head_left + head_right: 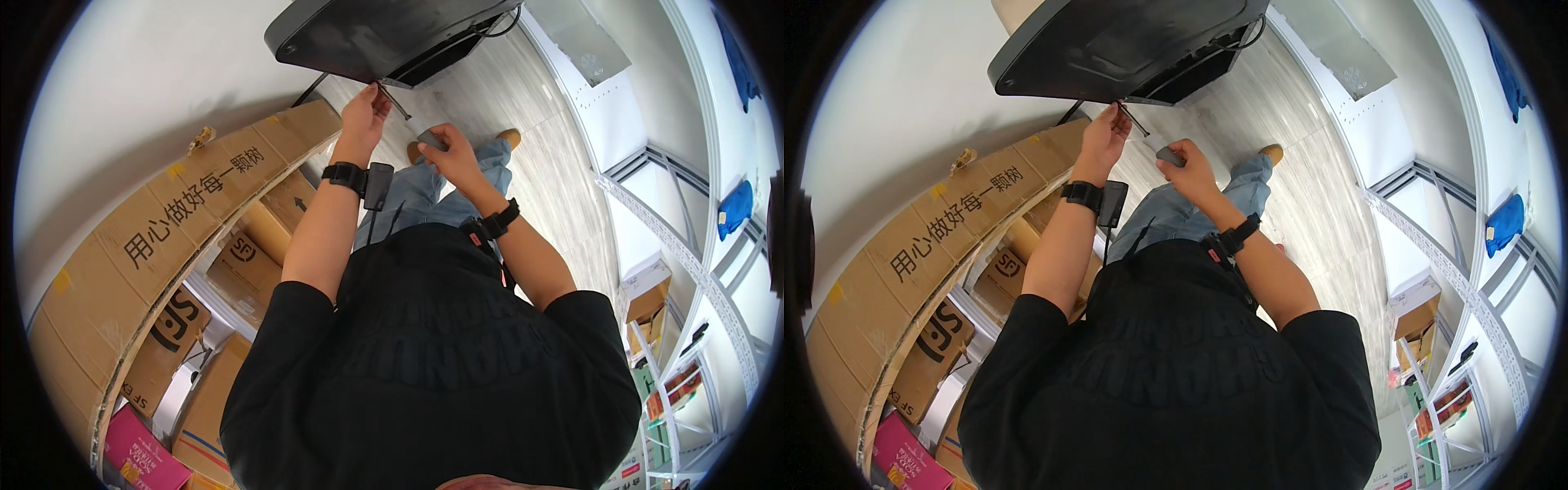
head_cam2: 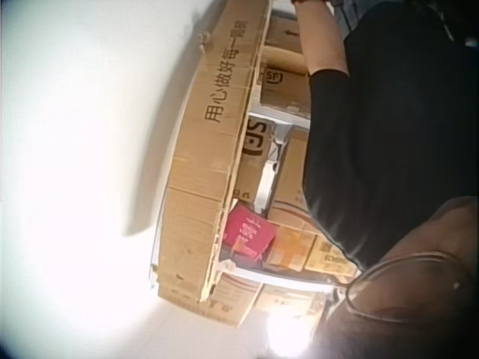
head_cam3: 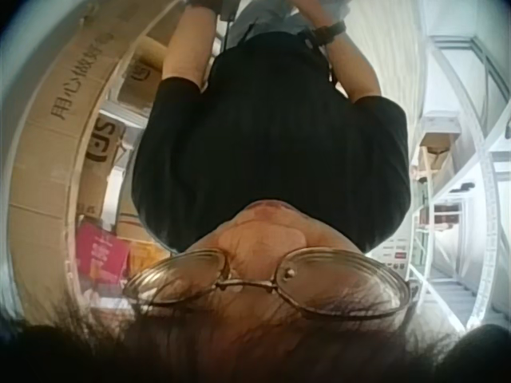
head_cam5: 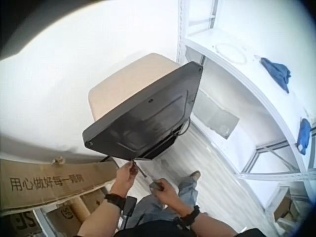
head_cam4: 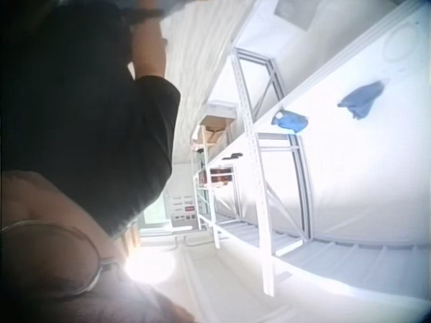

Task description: The person uses a screwdriver to remove screws from the back of a black electronic device, then attaches a metal backplate and secures it with screws. The person handles the device and backplate throughout the process.

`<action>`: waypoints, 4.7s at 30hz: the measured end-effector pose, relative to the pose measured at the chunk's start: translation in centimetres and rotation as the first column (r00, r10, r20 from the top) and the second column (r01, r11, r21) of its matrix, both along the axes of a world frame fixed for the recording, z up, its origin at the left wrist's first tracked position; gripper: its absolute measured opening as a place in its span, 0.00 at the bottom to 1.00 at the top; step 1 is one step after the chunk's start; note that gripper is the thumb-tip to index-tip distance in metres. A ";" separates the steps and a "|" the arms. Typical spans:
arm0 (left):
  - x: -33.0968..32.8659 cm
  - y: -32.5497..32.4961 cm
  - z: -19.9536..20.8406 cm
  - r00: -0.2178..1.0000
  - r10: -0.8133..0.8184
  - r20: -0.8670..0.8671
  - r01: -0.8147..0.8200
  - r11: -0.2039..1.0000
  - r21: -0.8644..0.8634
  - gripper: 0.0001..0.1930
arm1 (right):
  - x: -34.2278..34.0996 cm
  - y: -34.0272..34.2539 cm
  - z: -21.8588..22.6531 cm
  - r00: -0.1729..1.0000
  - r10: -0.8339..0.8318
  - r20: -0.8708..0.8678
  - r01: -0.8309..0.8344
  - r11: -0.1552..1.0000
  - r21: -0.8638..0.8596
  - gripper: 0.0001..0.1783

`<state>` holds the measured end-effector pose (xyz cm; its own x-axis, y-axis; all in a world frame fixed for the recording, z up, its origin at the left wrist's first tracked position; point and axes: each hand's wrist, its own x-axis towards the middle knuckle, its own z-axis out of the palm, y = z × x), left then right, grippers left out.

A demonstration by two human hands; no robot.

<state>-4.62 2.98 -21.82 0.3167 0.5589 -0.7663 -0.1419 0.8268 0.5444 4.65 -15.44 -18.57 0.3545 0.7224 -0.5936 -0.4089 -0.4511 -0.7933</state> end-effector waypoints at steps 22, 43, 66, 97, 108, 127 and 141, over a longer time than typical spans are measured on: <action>0.5 2.2 0.3 0.779 0.038 -0.625 0.614 0.152 0.774 0.20 | -2.0 -0.3 -2.5 0.959 -0.143 0.246 0.176 0.977 -0.118 0.24; 0.2 3.1 1.1 0.676 0.022 -0.737 0.731 0.103 0.674 0.21 | -2.3 -0.3 -0.5 0.834 -0.431 -0.344 0.387 0.902 -0.192 0.17; 0.0 3.0 1.8 0.632 0.053 -0.773 0.769 0.075 0.634 0.17 | -2.6 -0.5 -1.2 0.840 -0.236 -0.488 0.171 0.970 -0.174 0.16; -0.1 2.2 0.7 0.618 0.025 -0.786 0.769 0.187 0.611 0.12 | -0.4 -0.2 -1.0 0.879 -0.211 -0.427 0.152 0.974 -0.167 0.21; 0.1 1.9 0.2 0.572 0.040 -0.819 0.800 0.193 0.568 0.12 | 0.8 -1.5 -0.3 0.931 -0.165 -0.326 0.124 0.982 -0.143 0.21; -1.9 -0.1 -2.8 0.786 -0.232 -0.574 0.567 0.640 0.518 0.26 | 7.0 -10.0 3.4 0.942 -0.266 -0.204 0.224 0.952 -0.207 0.21; 13.9 -18.4 -2.1 0.736 -0.676 0.045 0.672 0.737 0.074 0.18 | 15.8 -12.3 -3.6 0.947 -0.188 -0.259 0.169 0.981 -0.096 0.17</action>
